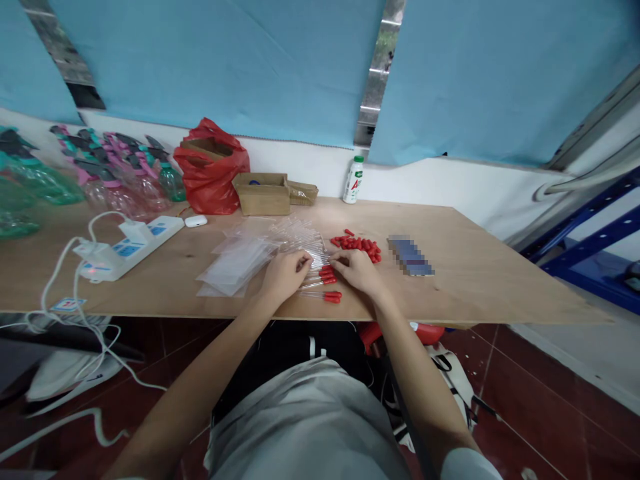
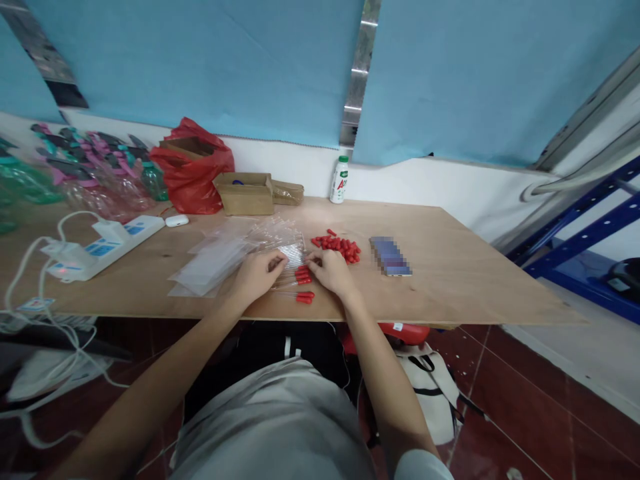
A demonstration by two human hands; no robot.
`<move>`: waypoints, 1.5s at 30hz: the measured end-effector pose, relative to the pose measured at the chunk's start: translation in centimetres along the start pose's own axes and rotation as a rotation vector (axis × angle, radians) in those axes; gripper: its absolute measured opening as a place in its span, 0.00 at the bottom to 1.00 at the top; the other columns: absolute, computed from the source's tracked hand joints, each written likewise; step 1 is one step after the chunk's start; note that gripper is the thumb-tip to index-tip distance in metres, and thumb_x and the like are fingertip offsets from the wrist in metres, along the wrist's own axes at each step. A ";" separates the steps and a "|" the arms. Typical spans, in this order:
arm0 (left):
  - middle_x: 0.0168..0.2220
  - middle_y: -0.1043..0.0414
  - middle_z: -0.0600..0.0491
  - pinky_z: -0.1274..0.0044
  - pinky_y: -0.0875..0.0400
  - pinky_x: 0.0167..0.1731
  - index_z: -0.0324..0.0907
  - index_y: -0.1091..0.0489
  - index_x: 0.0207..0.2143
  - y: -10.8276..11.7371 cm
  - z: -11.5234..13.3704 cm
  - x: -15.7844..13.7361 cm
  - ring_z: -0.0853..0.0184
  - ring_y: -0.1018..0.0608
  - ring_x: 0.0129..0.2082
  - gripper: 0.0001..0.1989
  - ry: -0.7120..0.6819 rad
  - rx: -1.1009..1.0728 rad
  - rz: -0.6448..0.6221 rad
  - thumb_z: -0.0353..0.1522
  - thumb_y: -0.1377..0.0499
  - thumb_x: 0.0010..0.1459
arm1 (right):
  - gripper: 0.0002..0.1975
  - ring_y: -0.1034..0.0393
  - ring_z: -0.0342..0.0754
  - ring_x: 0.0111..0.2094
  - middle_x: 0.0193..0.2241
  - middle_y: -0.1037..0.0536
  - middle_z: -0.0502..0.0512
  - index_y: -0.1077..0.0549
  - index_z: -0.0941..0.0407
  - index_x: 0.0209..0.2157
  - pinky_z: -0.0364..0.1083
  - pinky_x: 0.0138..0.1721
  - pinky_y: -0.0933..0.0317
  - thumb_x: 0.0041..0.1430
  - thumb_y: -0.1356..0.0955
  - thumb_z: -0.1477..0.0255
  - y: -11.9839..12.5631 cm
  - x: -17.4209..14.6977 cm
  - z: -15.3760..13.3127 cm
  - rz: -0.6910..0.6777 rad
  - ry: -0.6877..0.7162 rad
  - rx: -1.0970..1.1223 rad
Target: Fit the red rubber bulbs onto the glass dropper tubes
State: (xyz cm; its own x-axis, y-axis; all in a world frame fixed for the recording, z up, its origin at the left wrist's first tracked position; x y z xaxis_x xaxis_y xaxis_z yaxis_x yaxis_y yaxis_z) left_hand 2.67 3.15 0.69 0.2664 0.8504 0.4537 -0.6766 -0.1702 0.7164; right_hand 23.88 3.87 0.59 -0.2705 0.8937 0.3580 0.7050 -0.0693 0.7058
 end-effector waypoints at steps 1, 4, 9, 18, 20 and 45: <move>0.35 0.17 0.50 0.69 0.33 0.37 0.46 0.20 0.39 0.0 0.1 0.0 0.59 0.20 0.33 0.07 -0.011 0.007 -0.003 0.33 0.40 0.68 | 0.08 0.19 0.52 0.37 0.37 0.12 0.55 0.14 0.54 0.39 0.48 0.45 0.30 0.67 0.29 0.75 0.1 0.0 -0.1 0.005 0.008 -0.030; 0.36 0.17 0.50 0.69 0.33 0.36 0.46 0.20 0.38 0.0 0.4 0.0 0.59 0.21 0.33 0.08 -0.033 0.015 -0.007 0.32 0.40 0.68 | 0.10 0.19 0.53 0.40 0.41 0.13 0.57 0.15 0.55 0.40 0.48 0.47 0.31 0.65 0.29 0.80 0.2 0.1 -0.4 0.005 0.008 -0.126; 0.36 0.17 0.50 0.69 0.33 0.37 0.46 0.21 0.37 -0.2 0.5 -0.1 0.59 0.21 0.33 0.08 -0.020 0.041 -0.053 0.32 0.40 0.68 | 0.12 0.21 0.53 0.44 0.42 0.16 0.60 0.15 0.57 0.40 0.47 0.50 0.32 0.63 0.31 0.83 0.2 0.2 -0.3 -0.008 -0.024 -0.247; 0.40 0.19 0.47 0.65 0.29 0.46 0.46 0.20 0.37 -0.7 0.5 -0.2 0.55 0.21 0.43 0.08 -0.059 0.043 -0.066 0.33 0.40 0.68 | 0.10 0.22 0.58 0.48 0.49 0.22 0.64 0.17 0.54 0.45 0.50 0.47 0.32 0.70 0.32 0.75 0.5 -0.6 -1.4 -0.078 -0.096 -0.485; 0.41 0.20 0.47 0.65 0.28 0.47 0.46 0.20 0.37 -0.8 0.4 -0.2 0.56 0.21 0.43 0.08 -0.057 0.028 -0.073 0.33 0.39 0.68 | 0.10 0.23 0.59 0.49 0.50 0.22 0.63 0.18 0.54 0.46 0.51 0.48 0.32 0.70 0.32 0.74 0.5 -0.7 -1.6 -0.095 -0.098 -0.506; 0.57 0.28 0.44 0.61 0.32 0.61 0.48 0.32 0.63 1.0 2.1 -0.7 0.54 0.25 0.57 0.21 -0.137 -0.175 0.329 0.37 0.37 0.70 | 0.07 0.24 0.52 0.41 0.43 0.16 0.58 0.20 0.54 0.45 0.49 0.46 0.34 0.73 0.32 0.71 2.5 -0.7 -4.2 0.151 0.239 -0.001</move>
Point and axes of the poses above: each hand's wrist, its own x-axis towards the middle knuckle, its own y-axis out of the back of the hand, z = x × y, the point moved 4 cm from there along x, towards the middle knuckle
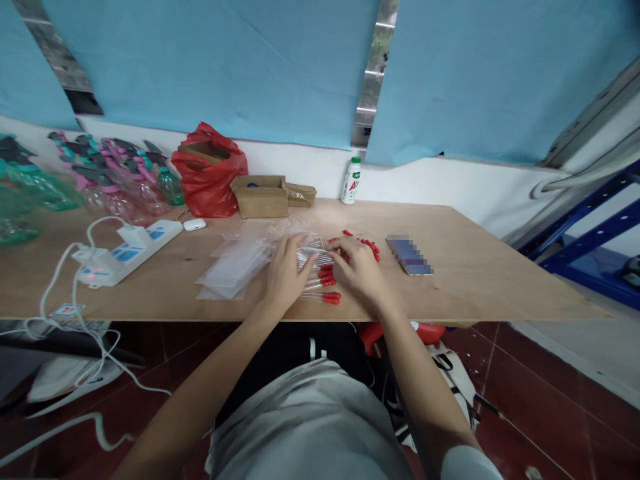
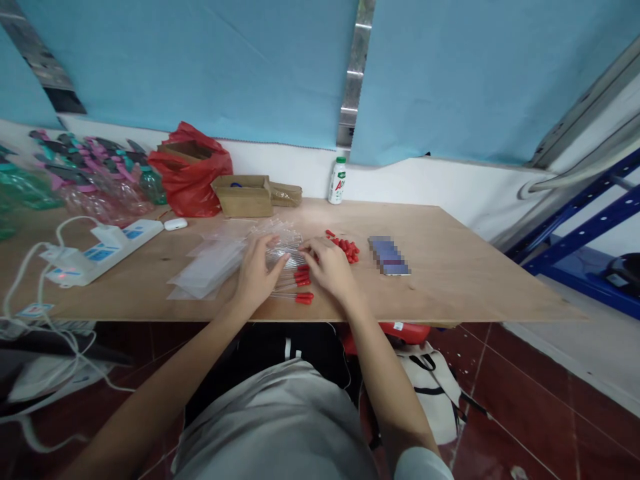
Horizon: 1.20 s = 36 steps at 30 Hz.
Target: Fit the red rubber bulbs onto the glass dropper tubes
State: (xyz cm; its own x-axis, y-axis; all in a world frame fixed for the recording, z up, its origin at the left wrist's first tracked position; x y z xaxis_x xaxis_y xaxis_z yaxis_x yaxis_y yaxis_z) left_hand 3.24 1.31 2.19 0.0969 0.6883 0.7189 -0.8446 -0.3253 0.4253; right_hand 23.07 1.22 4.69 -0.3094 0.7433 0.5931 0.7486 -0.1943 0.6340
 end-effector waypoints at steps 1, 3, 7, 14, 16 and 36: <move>0.58 0.29 0.44 0.62 0.30 0.59 0.47 0.34 0.63 0.3 -0.5 0.0 0.56 0.24 0.55 0.23 0.038 -0.031 0.112 0.38 0.35 0.69 | 0.07 0.24 0.52 0.39 0.42 0.15 0.57 0.20 0.54 0.45 0.49 0.46 0.34 0.73 0.32 0.71 0.0 0.0 0.0 0.029 0.006 0.036; 0.58 0.31 0.44 0.67 0.27 0.52 0.47 0.36 0.64 0.8 -1.8 0.1 0.61 0.23 0.49 0.27 0.133 -0.141 0.282 0.40 0.33 0.68 | 0.08 0.24 0.52 0.38 0.42 0.15 0.57 0.19 0.54 0.45 0.50 0.45 0.34 0.73 0.31 0.69 0.1 0.0 -0.1 0.081 0.010 0.099; 0.38 0.28 0.53 0.77 0.29 0.32 0.46 0.33 0.61 0.8 -2.7 0.4 0.69 0.26 0.31 0.25 0.308 -0.523 0.249 0.51 0.40 0.71 | 0.09 0.24 0.51 0.37 0.42 0.14 0.56 0.17 0.53 0.45 0.49 0.42 0.33 0.73 0.31 0.66 0.2 0.1 -0.3 0.135 0.000 0.196; 0.27 0.28 0.53 0.78 0.35 0.24 0.40 0.20 0.39 0.2 -0.3 0.3 0.71 0.28 0.22 0.25 0.308 -0.699 -0.042 0.52 0.43 0.73 | 0.09 0.24 0.50 0.37 0.41 0.15 0.55 0.16 0.53 0.44 0.49 0.43 0.33 0.72 0.29 0.65 -0.2 0.1 -0.2 0.102 -0.014 0.323; 0.29 0.26 0.52 0.78 0.34 0.24 0.40 0.19 0.41 -0.1 0.1 0.3 0.71 0.26 0.23 0.23 0.277 -0.713 -0.141 0.50 0.42 0.73 | 0.10 0.24 0.49 0.37 0.40 0.15 0.55 0.16 0.53 0.43 0.48 0.42 0.33 0.71 0.28 0.63 -0.4 0.1 0.1 0.119 -0.071 0.399; 0.31 0.24 0.50 0.78 0.32 0.26 0.42 0.22 0.46 -0.1 -0.7 0.6 0.68 0.23 0.29 0.23 0.349 -0.916 -0.022 0.50 0.44 0.74 | 0.14 0.24 0.53 0.43 0.43 0.17 0.58 0.18 0.53 0.48 0.51 0.50 0.31 0.73 0.33 0.62 0.1 0.0 1.7 0.098 -0.208 0.137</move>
Point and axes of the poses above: each hand's wrist, its own x-axis towards the middle knuckle, its own y-axis out of the back of the hand, z = x × y, the point moved 4 cm from there along x, towards the middle knuckle
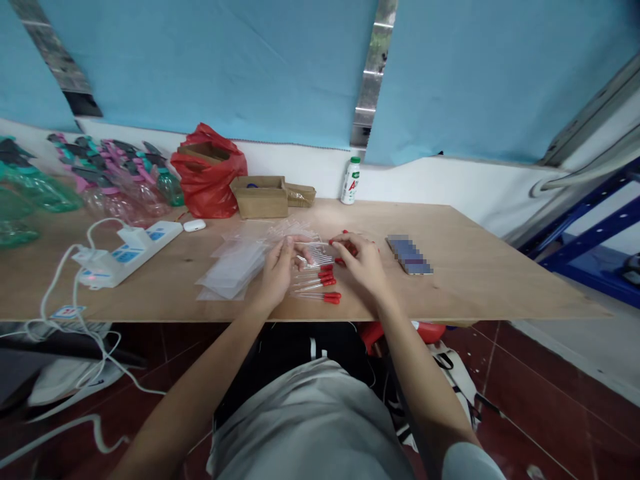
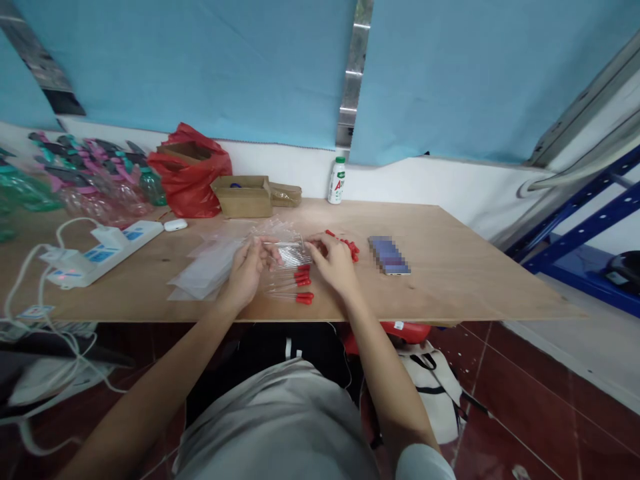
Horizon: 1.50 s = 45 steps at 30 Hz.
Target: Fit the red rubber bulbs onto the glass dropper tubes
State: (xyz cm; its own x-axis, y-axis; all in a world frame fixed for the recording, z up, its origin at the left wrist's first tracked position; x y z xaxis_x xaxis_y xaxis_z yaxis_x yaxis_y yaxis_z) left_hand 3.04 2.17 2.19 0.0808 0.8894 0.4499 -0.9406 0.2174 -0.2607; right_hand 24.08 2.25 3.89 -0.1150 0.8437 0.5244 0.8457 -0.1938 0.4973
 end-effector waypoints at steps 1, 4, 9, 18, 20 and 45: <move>0.31 0.25 0.51 0.78 0.33 0.26 0.42 0.23 0.45 0.2 0.0 0.1 0.68 0.23 0.29 0.22 0.001 -0.039 0.036 0.51 0.44 0.74 | 0.14 0.24 0.55 0.48 0.46 0.17 0.59 0.18 0.53 0.49 0.53 0.54 0.33 0.74 0.34 0.64 0.1 -0.1 0.2 0.005 -0.002 -0.152; 0.29 0.29 0.53 0.79 0.34 0.24 0.42 0.25 0.41 0.4 0.0 0.4 0.69 0.24 0.27 0.22 0.033 -0.168 0.094 0.52 0.41 0.71 | 0.13 0.30 0.62 0.58 0.53 0.20 0.65 0.16 0.54 0.50 0.58 0.60 0.37 0.72 0.33 0.69 -0.1 -0.4 1.2 -0.051 -0.076 -0.550; 0.28 0.32 0.55 0.79 0.34 0.24 0.42 0.28 0.39 0.5 0.2 0.7 0.70 0.26 0.26 0.22 0.091 -0.270 0.126 0.51 0.39 0.70 | 0.13 0.33 0.65 0.59 0.53 0.22 0.67 0.14 0.55 0.47 0.58 0.60 0.38 0.69 0.32 0.72 -0.9 -0.9 1.8 -0.153 -0.119 -0.748; 0.27 0.31 0.55 0.79 0.34 0.28 0.41 0.26 0.38 0.7 0.0 0.7 0.70 0.26 0.29 0.17 0.088 -0.259 0.108 0.45 0.35 0.70 | 0.07 0.24 0.53 0.37 0.38 0.16 0.58 0.19 0.55 0.42 0.51 0.45 0.32 0.65 0.30 0.72 -0.9 0.1 1.0 0.067 -0.003 -0.151; 0.27 0.29 0.54 0.79 0.35 0.27 0.40 0.24 0.38 0.6 0.0 0.7 0.70 0.26 0.29 0.17 0.093 -0.241 0.102 0.45 0.35 0.69 | 0.08 0.25 0.49 0.33 0.35 0.16 0.55 0.19 0.56 0.42 0.47 0.39 0.32 0.67 0.30 0.67 -1.5 0.1 0.6 0.027 0.004 0.098; 0.29 0.26 0.52 0.78 0.33 0.29 0.41 0.26 0.38 0.4 -0.1 0.8 0.68 0.23 0.30 0.18 0.103 -0.266 0.099 0.47 0.39 0.72 | 0.21 0.23 0.48 0.30 0.32 0.18 0.52 0.20 0.54 0.41 0.49 0.37 0.25 0.57 0.22 0.52 -3.6 -0.3 -1.0 -0.075 -0.168 0.692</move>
Point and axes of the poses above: each hand's wrist, its own x-axis towards the middle knuckle, its own y-axis out of the back of the hand, z = x × y, the point moved 4 cm from there along x, towards the middle knuckle
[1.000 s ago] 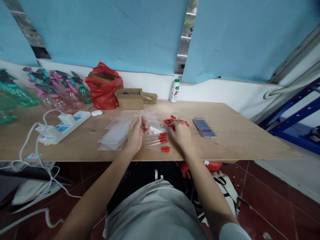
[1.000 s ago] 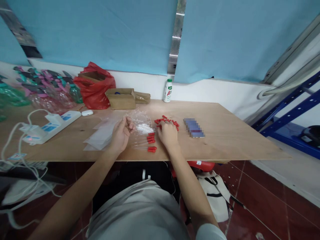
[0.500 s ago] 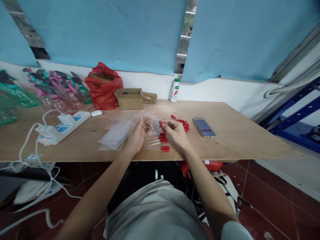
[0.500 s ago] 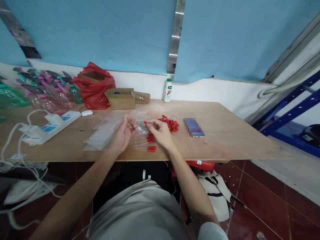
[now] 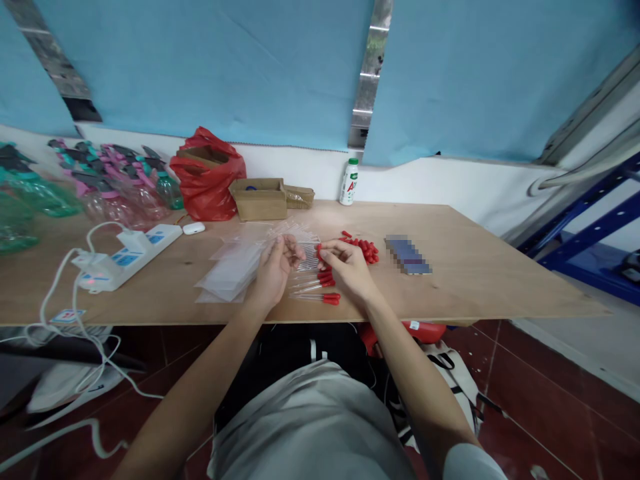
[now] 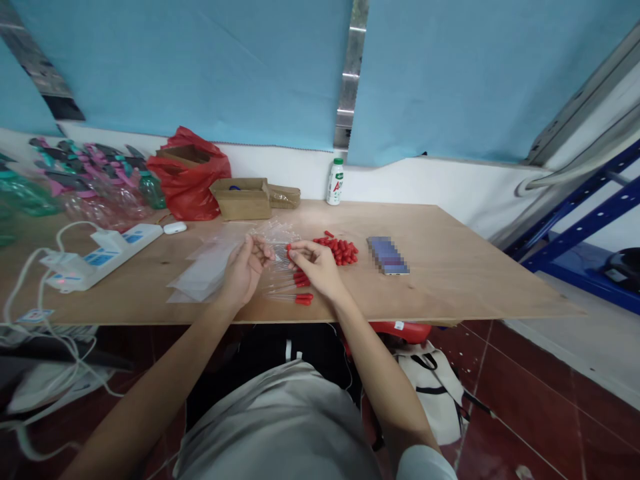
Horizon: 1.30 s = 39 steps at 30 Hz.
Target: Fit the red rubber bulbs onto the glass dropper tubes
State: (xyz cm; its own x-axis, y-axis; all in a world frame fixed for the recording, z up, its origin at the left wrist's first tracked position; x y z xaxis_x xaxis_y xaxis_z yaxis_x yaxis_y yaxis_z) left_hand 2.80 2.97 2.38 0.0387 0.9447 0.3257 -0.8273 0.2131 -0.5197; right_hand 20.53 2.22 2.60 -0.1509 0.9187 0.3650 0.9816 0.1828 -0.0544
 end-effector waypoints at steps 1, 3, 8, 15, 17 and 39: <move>0.28 0.27 0.52 0.78 0.33 0.29 0.41 0.26 0.38 0.0 0.0 0.0 0.68 0.23 0.30 0.19 -0.005 0.007 -0.003 0.48 0.39 0.72 | 0.21 0.22 0.48 0.30 0.32 0.17 0.53 0.20 0.54 0.41 0.49 0.38 0.25 0.56 0.21 0.52 0.0 0.0 0.0 0.005 -0.003 0.004; 0.28 0.28 0.53 0.78 0.33 0.29 0.41 0.27 0.37 -0.1 0.0 -0.1 0.68 0.24 0.31 0.20 -0.020 0.008 -0.011 0.49 0.38 0.71 | 0.22 0.22 0.48 0.30 0.33 0.17 0.53 0.19 0.54 0.40 0.49 0.38 0.24 0.54 0.20 0.52 -0.1 0.0 -0.1 0.015 -0.011 0.017; 0.26 0.39 0.57 0.78 0.32 0.30 0.43 0.33 0.33 -0.5 0.1 0.0 0.69 0.27 0.30 0.22 -0.021 -0.067 -0.032 0.51 0.38 0.70 | 0.19 0.22 0.48 0.31 0.33 0.16 0.53 0.17 0.54 0.39 0.49 0.38 0.24 0.53 0.19 0.55 -0.1 0.1 0.5 0.036 -0.007 0.026; 0.34 0.29 0.53 0.78 0.34 0.26 0.44 0.41 0.31 -0.4 0.1 0.1 0.71 0.28 0.28 0.23 0.077 -0.102 0.000 0.48 0.37 0.70 | 0.18 0.20 0.51 0.33 0.34 0.15 0.54 0.15 0.54 0.40 0.49 0.38 0.25 0.56 0.20 0.56 0.1 0.2 1.8 0.049 0.017 -0.034; 0.39 0.24 0.51 0.78 0.35 0.25 0.44 0.41 0.31 -0.3 0.0 0.1 0.71 0.27 0.28 0.23 0.081 -0.083 -0.014 0.48 0.38 0.70 | 0.17 0.20 0.51 0.33 0.33 0.15 0.54 0.15 0.54 0.39 0.50 0.38 0.25 0.56 0.20 0.55 0.1 0.1 1.6 0.045 0.018 -0.049; 0.29 0.29 0.54 0.76 0.27 0.29 0.44 0.39 0.31 -1.0 0.1 -0.4 0.66 0.20 0.29 0.25 -0.067 -0.034 -0.088 0.53 0.38 0.69 | 0.11 0.19 0.52 0.34 0.35 0.12 0.55 0.13 0.54 0.40 0.48 0.39 0.29 0.67 0.26 0.62 0.1 -0.7 0.2 0.096 0.254 -0.424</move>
State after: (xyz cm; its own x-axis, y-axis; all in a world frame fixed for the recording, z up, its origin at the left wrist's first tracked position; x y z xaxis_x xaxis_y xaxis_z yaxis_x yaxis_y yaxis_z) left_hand 3.58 2.35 2.82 0.0724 0.9033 0.4228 -0.8028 0.3044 -0.5128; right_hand 20.69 1.66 2.16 -0.0757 0.8007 0.5942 0.9586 -0.1055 0.2644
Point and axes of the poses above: each hand's wrist, its own x-axis towards the middle knuckle, its own y-axis out of the back of the hand, z = x × y, the point moved 4 cm from there along x, towards the middle knuckle
